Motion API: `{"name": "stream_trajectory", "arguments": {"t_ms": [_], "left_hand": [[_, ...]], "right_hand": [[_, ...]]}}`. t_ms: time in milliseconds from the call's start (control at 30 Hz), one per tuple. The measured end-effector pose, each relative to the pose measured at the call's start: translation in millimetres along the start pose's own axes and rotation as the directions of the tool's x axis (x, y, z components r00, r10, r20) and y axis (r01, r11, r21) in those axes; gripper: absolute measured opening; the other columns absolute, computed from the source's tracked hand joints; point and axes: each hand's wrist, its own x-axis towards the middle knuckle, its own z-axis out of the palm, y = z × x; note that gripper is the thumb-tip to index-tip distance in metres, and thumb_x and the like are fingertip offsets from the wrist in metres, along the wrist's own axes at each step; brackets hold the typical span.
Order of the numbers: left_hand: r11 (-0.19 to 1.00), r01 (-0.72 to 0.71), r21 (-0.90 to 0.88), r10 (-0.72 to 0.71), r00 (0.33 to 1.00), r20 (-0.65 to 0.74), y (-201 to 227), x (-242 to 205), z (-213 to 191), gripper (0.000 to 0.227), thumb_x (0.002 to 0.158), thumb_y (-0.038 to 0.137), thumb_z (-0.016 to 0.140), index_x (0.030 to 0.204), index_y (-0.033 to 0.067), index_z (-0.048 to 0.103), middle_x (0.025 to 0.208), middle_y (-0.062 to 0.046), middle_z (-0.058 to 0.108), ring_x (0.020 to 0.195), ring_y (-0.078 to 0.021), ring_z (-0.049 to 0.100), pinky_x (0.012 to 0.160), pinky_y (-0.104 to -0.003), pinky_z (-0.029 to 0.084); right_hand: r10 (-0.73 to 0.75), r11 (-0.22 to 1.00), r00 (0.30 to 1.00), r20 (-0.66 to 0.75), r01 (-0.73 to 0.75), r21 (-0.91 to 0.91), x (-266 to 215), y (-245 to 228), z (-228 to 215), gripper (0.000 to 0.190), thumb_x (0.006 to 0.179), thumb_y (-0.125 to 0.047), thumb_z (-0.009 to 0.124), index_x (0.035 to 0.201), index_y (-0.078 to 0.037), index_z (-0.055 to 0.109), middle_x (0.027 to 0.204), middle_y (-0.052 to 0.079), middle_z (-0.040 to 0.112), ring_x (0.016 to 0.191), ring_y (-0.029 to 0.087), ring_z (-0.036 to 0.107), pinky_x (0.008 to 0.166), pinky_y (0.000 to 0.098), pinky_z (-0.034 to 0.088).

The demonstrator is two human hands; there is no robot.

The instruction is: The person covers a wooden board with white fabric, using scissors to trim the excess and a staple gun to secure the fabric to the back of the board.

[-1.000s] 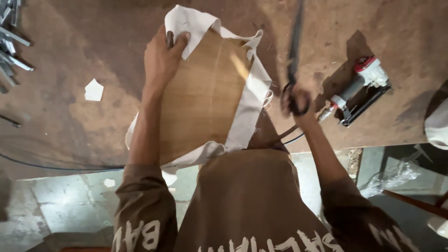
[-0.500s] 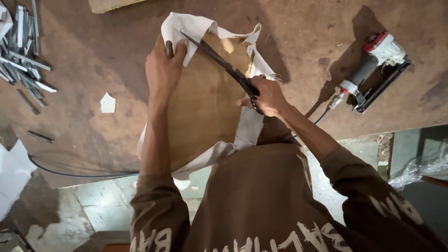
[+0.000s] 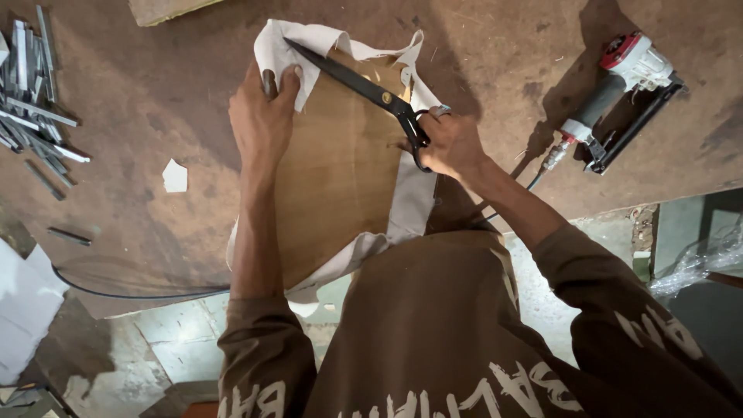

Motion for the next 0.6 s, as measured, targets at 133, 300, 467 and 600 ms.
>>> {"name": "stream_trajectory", "arguments": {"t_ms": [133, 300, 467, 600], "left_hand": [[0.999, -0.045, -0.013, 0.044, 0.998, -0.042, 0.8, -2.2, 1.9, 0.035, 0.097, 0.036, 0.072, 0.109, 0.0035, 0.067, 0.078, -0.013, 0.071, 0.065, -0.026, 0.069, 0.065, -0.039, 0.053], [0.999, -0.048, 0.007, 0.049, 0.998, -0.046, 3.1, -3.0, 2.3, 0.035, 0.098, 0.035, 0.072, 0.112, 0.003, 0.068, 0.078, -0.013, 0.071, 0.066, -0.0248, 0.069, 0.064, -0.038, 0.053], [0.999, 0.031, 0.006, -0.031, 1.0, 0.002, 8.1, -3.8, -1.8, 0.035, 0.097, 0.036, 0.07, 0.112, 0.0037, 0.068, 0.078, -0.017, 0.071, 0.066, -0.0319, 0.068, 0.064, -0.043, 0.052], [0.996, -0.068, 0.054, 0.072, 0.994, -0.078, 10.8, -5.1, 2.9, 0.04, 0.096, 0.036, 0.072, 0.12, 0.0042, 0.066, 0.088, -0.022, 0.073, 0.08, -0.0404, 0.072, 0.069, -0.047, 0.054]], "right_hand": [[0.093, 0.99, 0.994, -0.054, -0.087, 0.107, 9.1, -7.5, -12.5, 0.053, 0.076, -0.053, 0.088, 0.081, -0.005, 0.066, 0.077, 0.006, 0.061, 0.065, 0.024, 0.061, 0.053, 0.0355, 0.05], [0.18, 0.973, 0.984, 0.013, -0.18, 0.146, 3.0, -16.4, -11.8, 0.052, 0.081, -0.049, 0.091, 0.075, -0.006, 0.063, 0.067, 0.005, 0.057, 0.06, 0.023, 0.059, 0.053, 0.0384, 0.049], [0.053, 0.998, 0.998, -0.035, -0.053, -0.014, 1.5, -20.1, -15.9, 0.055, 0.083, -0.051, 0.088, 0.064, -0.008, 0.057, 0.064, 0.004, 0.058, 0.054, 0.021, 0.059, 0.044, 0.0369, 0.045], [0.28, 0.954, 0.955, -0.103, -0.265, 0.14, -0.3, -47.1, -18.4, 0.062, 0.084, -0.062, 0.083, 0.078, -0.003, 0.066, 0.064, 0.008, 0.058, 0.049, 0.023, 0.056, 0.049, 0.038, 0.049]]}}
